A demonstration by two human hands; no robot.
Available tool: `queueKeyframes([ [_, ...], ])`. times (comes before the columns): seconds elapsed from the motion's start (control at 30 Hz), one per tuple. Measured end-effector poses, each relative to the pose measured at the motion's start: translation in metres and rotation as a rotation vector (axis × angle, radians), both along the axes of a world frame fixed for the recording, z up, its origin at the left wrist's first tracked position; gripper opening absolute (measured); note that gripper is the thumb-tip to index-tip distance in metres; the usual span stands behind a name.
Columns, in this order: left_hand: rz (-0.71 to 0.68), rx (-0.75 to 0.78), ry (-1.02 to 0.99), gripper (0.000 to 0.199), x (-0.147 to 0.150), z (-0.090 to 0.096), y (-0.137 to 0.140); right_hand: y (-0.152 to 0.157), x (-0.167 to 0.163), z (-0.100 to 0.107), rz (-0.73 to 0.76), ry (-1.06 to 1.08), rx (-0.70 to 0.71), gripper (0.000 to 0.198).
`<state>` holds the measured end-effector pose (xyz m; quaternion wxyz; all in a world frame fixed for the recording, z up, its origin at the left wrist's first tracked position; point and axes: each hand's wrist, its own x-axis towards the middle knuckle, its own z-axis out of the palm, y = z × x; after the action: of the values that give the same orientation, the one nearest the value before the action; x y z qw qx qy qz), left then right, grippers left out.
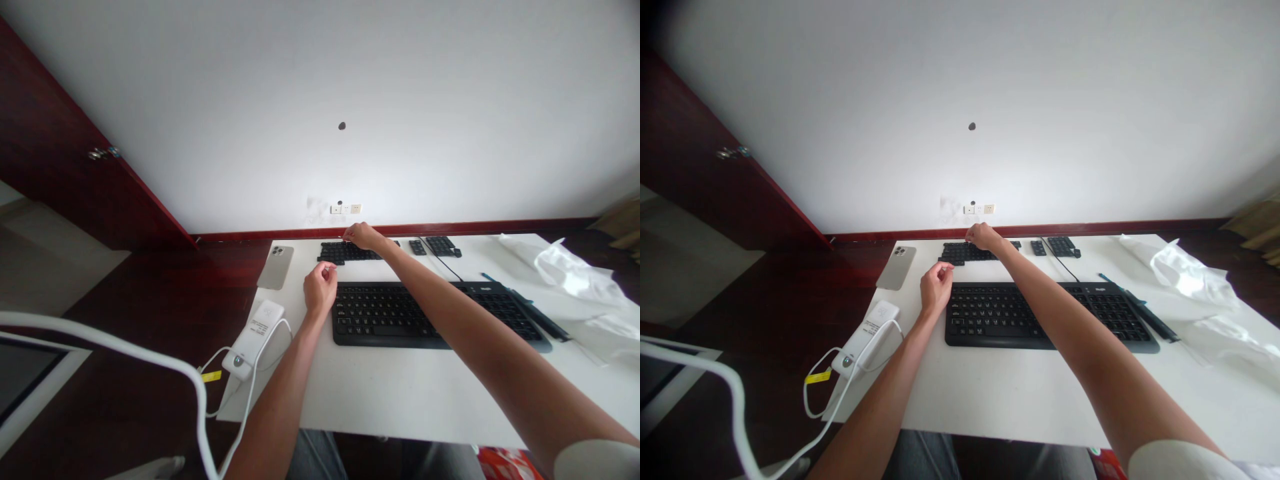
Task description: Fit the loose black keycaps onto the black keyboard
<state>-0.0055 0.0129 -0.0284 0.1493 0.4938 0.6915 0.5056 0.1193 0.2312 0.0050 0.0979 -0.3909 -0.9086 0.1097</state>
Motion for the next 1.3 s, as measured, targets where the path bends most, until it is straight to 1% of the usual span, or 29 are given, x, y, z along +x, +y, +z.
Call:
queueKeyframes([
  [0.2,0.007,0.006,0.025,0.011,-0.001,-0.002,0.001,-0.008,0.006,0.008,-0.052,0.087,-0.053,0.026],
  [0.3,0.031,-0.001,0.044,0.012,-0.004,0.0,0.001,-0.022,0.019,0.015,-0.07,0.133,-0.049,0.025],
  [0.4,0.097,-0.022,0.077,0.013,-0.013,0.003,0.003,-0.049,0.043,0.017,-0.053,0.207,-0.039,0.024],
  [0.47,0.156,-0.045,0.112,0.012,-0.019,0.004,0.004,-0.072,0.064,0.016,-0.006,0.323,-0.047,0.023],
  [0.53,0.178,-0.074,0.157,0.011,-0.024,0.003,0.004,-0.097,0.086,0.015,0.003,0.39,-0.031,0.023],
  [0.6,0.144,-0.103,0.214,0.016,-0.025,0.002,0.003,-0.121,0.106,0.016,0.006,0.42,0.013,0.025],
  [0.67,0.082,-0.121,0.282,0.026,-0.024,0.0,0.002,-0.14,0.121,0.018,0.004,0.408,0.055,0.025],
  [0.8,-0.011,-0.133,0.41,0.045,-0.023,-0.002,0.001,-0.165,0.14,0.021,0.044,0.414,0.079,0.025],
  [0.9,-0.04,-0.143,0.481,0.052,-0.023,-0.003,0.001,-0.17,0.148,0.018,0.044,0.473,0.069,0.024],
  [0.97,-0.048,-0.152,0.512,0.051,-0.024,-0.004,0.001,-0.169,0.153,0.013,0.008,0.514,0.049,0.022],
  [1.07,-0.045,-0.163,0.533,0.046,-0.024,-0.004,0.001,-0.164,0.159,0.01,-0.054,0.55,0.018,0.022],
  [1.13,-0.031,-0.166,0.53,0.039,-0.023,-0.003,0.001,-0.161,0.162,0.01,-0.081,0.562,0.018,0.023],
  [1.23,0.0,-0.165,0.516,0.029,-0.021,-0.001,0.0,-0.16,0.163,0.012,-0.093,0.572,0.037,0.022],
  [1.3,0.007,-0.159,0.509,0.031,-0.021,-0.001,0.0,-0.162,0.162,0.012,-0.083,0.572,0.041,0.022],
])
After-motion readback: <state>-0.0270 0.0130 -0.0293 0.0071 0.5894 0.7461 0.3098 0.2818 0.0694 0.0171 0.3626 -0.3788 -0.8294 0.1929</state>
